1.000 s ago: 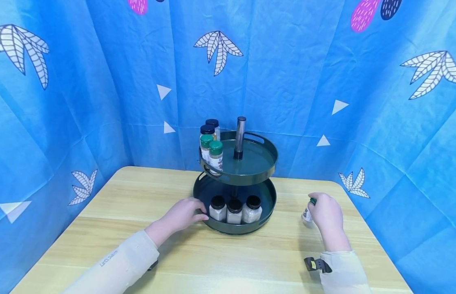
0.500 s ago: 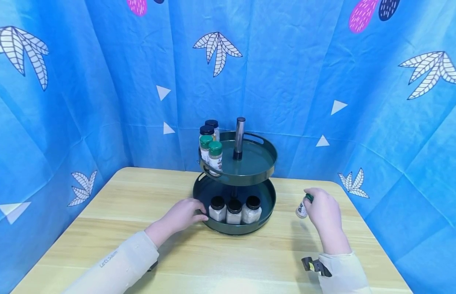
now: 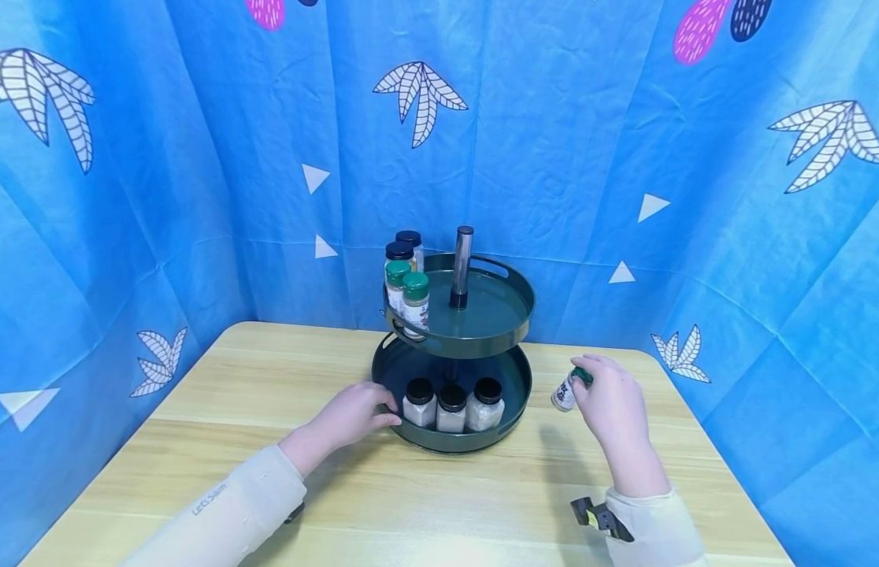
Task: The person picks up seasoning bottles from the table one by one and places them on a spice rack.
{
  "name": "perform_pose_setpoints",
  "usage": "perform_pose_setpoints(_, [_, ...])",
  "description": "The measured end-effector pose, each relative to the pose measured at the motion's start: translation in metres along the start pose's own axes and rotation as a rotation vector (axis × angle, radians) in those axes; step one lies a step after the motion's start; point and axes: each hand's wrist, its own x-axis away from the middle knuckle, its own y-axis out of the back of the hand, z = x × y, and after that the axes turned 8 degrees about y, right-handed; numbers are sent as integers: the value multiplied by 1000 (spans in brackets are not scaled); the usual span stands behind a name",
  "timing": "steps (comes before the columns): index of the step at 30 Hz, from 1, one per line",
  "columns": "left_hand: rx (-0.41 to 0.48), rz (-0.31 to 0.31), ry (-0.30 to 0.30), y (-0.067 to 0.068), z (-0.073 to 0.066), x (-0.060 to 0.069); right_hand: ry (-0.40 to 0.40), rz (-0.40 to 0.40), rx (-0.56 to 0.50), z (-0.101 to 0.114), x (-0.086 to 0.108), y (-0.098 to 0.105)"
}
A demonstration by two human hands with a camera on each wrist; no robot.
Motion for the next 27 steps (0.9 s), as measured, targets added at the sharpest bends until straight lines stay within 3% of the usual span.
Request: perform_pose_setpoints(27, [12, 15, 11, 2, -1, -1, 139, -102, -69, 19, -10, -23])
